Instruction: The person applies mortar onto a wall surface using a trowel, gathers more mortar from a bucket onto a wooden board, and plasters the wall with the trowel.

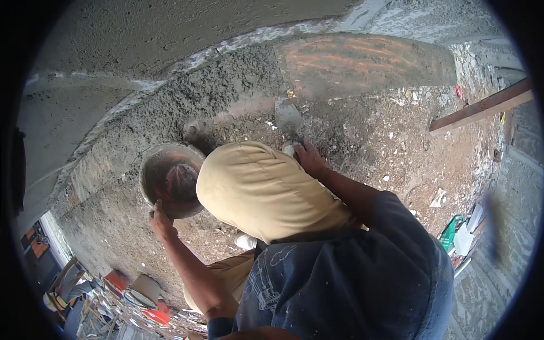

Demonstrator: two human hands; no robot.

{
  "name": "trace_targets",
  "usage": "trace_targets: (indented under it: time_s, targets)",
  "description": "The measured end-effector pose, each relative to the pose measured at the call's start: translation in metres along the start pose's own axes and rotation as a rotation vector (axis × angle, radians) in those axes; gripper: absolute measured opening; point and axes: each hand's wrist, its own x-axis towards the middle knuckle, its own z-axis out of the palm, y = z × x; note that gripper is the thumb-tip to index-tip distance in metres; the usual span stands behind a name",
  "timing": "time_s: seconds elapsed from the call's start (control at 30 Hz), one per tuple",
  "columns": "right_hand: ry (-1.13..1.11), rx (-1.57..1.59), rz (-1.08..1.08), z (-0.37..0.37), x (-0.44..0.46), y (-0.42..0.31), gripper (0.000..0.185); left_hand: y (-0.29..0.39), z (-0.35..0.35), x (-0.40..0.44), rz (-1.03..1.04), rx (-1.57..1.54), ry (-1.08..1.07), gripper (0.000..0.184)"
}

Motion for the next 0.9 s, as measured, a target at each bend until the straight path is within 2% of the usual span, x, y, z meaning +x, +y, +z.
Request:
trace_targets:
  time_s: [0.1,0.17,0.23,0.27,0.37,0.47,0.57,0.67,0.7,0.77,0.8,0.83,0.9]
  targets:
    - [0.096,-0.178,0.032,0.032,0.034,-0.007,0.038,0.017,0.005,-0.014,-0.055,-0.080,0.003,0.053]
    - [0.117,0.066,0.103,0.040,0.046,-0.057,0.041,0.028,0.007,-0.025,-0.063,-0.120,-0.016,0.059]
    - [0.164,0.228,0.122,0.062,0.093,-0.048,0.047,0.030,0.007,-0.028,-0.072,-0.127,-0.026,0.062]
    - [0.207,0.266,0.103,0.080,0.129,-0.022,0.050,0.030,0.006,-0.028,-0.076,-0.116,-0.028,0.062]
    - [0.189,0.334,0.170,0.078,0.145,-0.073,0.056,0.023,0.005,-0.028,-0.062,-0.117,-0.033,0.062]
    - [0.377,-0.115,-0.069,0.102,0.173,-0.047,0.058,0.014,0.004,-0.024,-0.056,-0.125,-0.030,0.060]
    - [0.489,-0.384,-0.099,0.106,0.146,-0.062,0.059,0.014,0.009,-0.024,-0.036,-0.135,0.003,0.054]
    - [0.417,-0.492,-0.235,0.096,0.115,-0.067,0.058,0.017,0.016,-0.021,-0.016,-0.088,0.028,0.051]
    - [0.546,-0.556,-0.477,0.103,0.119,-0.043,0.058,0.018,0.015,-0.020,-0.012,-0.061,0.039,0.051]
    - [0.360,-0.678,-0.634,0.083,0.124,-0.037,0.060,0.015,0.015,-0.016,0.008,-0.087,0.017,0.046]
    - [0.294,-0.679,-0.618,0.078,0.125,-0.039,0.060,0.015,0.017,-0.013,0.019,-0.104,0.006,0.044]
    - [0.229,-0.679,-0.600,0.072,0.123,-0.047,0.060,0.016,0.019,-0.012,0.017,-0.105,0.006,0.044]
    - [0.141,-0.566,-0.371,0.053,0.095,-0.097,0.056,0.017,0.019,-0.013,0.002,-0.106,0.012,0.046]
